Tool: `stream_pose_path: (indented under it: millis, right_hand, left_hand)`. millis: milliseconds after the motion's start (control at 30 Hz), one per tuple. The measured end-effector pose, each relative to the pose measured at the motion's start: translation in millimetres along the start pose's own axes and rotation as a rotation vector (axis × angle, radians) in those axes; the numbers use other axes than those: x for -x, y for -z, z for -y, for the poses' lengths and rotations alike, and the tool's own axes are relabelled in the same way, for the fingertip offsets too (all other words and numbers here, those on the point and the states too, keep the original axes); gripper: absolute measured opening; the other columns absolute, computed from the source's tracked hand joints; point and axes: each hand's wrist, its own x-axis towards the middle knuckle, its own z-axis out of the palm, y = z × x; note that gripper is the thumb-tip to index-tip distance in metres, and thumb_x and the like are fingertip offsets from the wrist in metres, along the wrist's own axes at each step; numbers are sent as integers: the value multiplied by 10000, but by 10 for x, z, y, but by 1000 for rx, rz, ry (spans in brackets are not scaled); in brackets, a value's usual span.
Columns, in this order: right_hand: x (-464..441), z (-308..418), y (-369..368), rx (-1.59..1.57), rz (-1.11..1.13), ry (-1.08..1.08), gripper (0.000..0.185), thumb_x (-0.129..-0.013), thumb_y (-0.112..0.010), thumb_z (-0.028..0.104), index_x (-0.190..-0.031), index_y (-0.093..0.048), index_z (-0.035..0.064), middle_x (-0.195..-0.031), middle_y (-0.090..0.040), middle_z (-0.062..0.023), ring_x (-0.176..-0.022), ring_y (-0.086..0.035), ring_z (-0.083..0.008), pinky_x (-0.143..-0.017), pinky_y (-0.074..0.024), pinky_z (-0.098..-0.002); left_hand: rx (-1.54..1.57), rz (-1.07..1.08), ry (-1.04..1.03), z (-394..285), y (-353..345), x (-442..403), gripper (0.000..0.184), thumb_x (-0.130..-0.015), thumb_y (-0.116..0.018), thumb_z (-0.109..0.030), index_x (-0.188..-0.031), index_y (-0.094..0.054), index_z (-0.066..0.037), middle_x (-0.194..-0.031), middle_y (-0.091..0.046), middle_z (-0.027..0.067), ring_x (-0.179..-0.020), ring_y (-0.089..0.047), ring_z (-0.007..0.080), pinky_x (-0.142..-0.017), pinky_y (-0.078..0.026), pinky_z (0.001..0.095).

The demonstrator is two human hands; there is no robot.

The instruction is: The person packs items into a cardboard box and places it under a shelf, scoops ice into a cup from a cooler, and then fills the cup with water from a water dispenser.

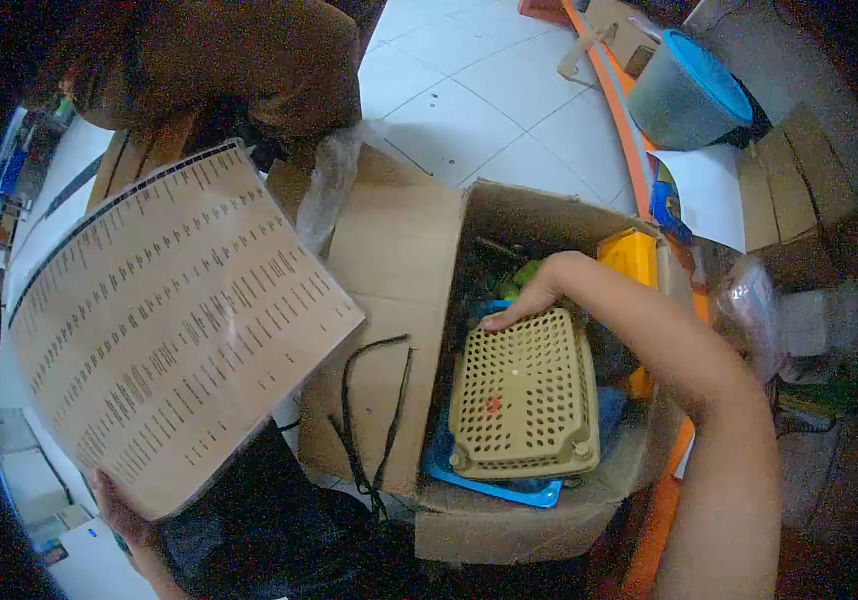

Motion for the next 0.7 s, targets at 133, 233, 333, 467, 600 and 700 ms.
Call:
stream_pose_path:
  millis: [133,233,333,467,600,700]
  right_hand:
    - [-37,-33,-36,64,-161,-36,1036,-726,-507,913,-1290,-644,54,-1271,-666,-118,-1119,-660,-236,-970,-519,-404]
    - [118,-40,-84,246,-407,-7,1081,-679,-518,940,-1199,-689,8,-1210,-686,-150,-1110,-660,-278,-950,-520,-413]
    - [234,-112,-62,326,-578,68,1124,-661,-486,967,-1152,-708,-20,-1148,-699,-191,-1105,-656,-322,-946,-512,-423]
    - [508,-175,102,296,-701,121,1111,-714,-477,932,-1048,-701,-103,-1150,-678,-283,-1044,-676,-373,-888,-522,-471]
    - [431,-241,-40,523,-713,32,944,-733,-630,804,-1062,-696,-79,-1093,-699,-257,-1004,-680,-394,-870,-525,-485]
    - [484,-365,-146,653,-898,170,828,-738,-702,715,-1059,-696,-49,-1028,-716,-226,-955,-686,-394,-835,-533,-476]
  left_hand:
    - [-19,-57,17,-10,-37,10,502,-1024,-475,-231,-1454,-361,0,-1396,-519,181,-1263,-540,289,-1071,-443,438]
    - [-17,-37,30,-43,-102,-17,505,-1023,-476,-240,-1453,-363,-2,-1389,-525,177,-1258,-543,286,-1066,-441,431]
    - [-14,-59,22,-19,-163,-12,499,-1025,-473,-244,-1450,-368,-4,-1381,-531,174,-1252,-549,286,-1059,-450,432]
    - [-3,-83,94,-56,-213,-27,496,-1031,-466,-252,-1453,-371,-7,-1374,-539,172,-1248,-554,283,-1055,-461,440]
    - [134,26,114,72,-228,-51,523,-1034,-461,-279,-1466,-367,0,-1413,-520,185,-1288,-527,303,-1084,-430,458]
    - [216,-98,67,238,-287,29,547,-1036,-463,-296,-1484,-354,-2,-1441,-502,188,-1307,-511,319,-1097,-419,466]
